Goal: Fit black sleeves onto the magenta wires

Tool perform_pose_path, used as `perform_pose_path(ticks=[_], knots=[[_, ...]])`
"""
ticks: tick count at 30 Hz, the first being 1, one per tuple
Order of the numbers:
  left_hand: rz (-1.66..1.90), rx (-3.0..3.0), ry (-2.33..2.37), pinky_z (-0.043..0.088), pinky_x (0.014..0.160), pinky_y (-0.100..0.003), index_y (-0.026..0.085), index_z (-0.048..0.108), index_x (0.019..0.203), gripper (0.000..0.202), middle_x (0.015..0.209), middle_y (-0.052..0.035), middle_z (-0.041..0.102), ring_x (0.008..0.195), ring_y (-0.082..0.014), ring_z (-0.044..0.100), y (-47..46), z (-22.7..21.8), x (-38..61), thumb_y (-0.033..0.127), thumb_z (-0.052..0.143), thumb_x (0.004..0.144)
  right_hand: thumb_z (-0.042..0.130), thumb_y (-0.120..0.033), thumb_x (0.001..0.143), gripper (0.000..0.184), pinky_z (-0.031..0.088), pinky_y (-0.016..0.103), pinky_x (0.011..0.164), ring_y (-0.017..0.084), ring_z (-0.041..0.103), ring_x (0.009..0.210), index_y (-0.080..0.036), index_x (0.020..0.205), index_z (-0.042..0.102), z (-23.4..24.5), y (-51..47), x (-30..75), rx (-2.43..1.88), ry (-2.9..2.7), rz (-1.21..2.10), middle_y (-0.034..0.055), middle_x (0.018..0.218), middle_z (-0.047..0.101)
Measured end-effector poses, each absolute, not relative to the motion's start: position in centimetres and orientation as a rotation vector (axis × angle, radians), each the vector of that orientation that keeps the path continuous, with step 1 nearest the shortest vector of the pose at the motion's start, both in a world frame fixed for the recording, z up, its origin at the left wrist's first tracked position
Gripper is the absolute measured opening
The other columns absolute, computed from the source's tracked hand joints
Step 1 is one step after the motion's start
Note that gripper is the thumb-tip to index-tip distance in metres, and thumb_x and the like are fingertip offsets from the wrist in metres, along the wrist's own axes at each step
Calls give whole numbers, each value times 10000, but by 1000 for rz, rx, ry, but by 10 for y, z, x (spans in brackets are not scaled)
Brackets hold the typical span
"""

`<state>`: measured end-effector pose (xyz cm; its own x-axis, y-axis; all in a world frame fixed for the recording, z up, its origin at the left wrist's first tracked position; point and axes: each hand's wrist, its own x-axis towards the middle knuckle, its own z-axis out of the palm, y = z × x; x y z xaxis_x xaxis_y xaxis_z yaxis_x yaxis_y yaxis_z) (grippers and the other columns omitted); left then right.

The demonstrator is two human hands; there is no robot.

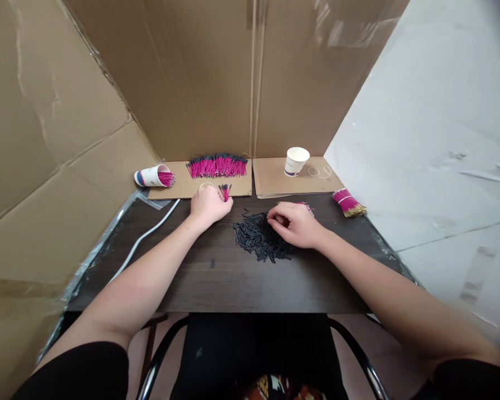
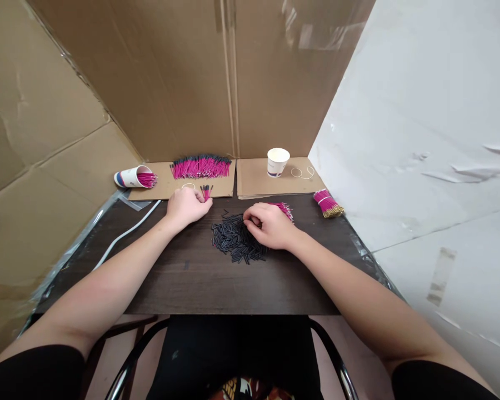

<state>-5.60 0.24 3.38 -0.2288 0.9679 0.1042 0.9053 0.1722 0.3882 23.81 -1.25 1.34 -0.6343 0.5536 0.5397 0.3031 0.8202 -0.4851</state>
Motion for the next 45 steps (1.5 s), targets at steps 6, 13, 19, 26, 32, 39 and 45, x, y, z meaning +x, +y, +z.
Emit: perform_pose_path(ticks=[6,13,19,26,32,39,45], knots=[[537,1863,2290,610,973,-509,211,825,792,222,934,-161,796,1009,-377,777,0,36,-55,390,752,901,642,-169,1017,79,452,337,694,180,534,710,-216,982,694,14,-13,237,-621,-2298,460,-14,737,536],[382,1953,2321,605,957,-479,193,838,851,260,974,-182,801,1002,-363,772,0,37,-55,372,680,953,634,-158,1013,88,461,340,705,180,540,717,-217,984,692,15,-14,237,-611,-2324,450,-10,742,549],[365,1973,2303,604,924,-464,181,860,866,301,942,-192,806,979,-357,775,0,38,-56,365,651,980,632,-165,1019,87,457,339,701,182,538,713,-215,983,693,16,-15,237,-603,-2332,445,-13,735,542],[358,1983,2295,594,955,-452,187,882,876,340,941,-190,810,968,-336,776,1,39,-57,366,626,1009,635,-165,1015,87,473,346,719,189,557,726,-219,988,699,14,-15,237,-612,-2344,445,-7,741,556],[530,1970,2248,594,984,-459,212,863,796,282,932,-153,825,972,-345,779,4,41,-64,351,688,969,632,-161,1021,86,472,350,716,186,552,718,-214,989,692,15,-16,237,-595,-2342,447,-5,750,563],[735,1694,2410,584,965,-401,215,827,780,259,854,-122,823,941,-326,795,39,61,-114,389,738,950,616,-163,1034,81,470,355,718,192,563,744,-214,1011,675,14,-17,236,-589,-2363,448,12,789,589],[723,1461,2635,561,1055,-404,138,807,953,212,1135,-188,841,1156,-341,768,74,78,-152,340,742,952,603,-161,1041,93,462,357,714,195,561,747,-205,997,671,13,-20,233,-567,-2365,421,17,789,587]])
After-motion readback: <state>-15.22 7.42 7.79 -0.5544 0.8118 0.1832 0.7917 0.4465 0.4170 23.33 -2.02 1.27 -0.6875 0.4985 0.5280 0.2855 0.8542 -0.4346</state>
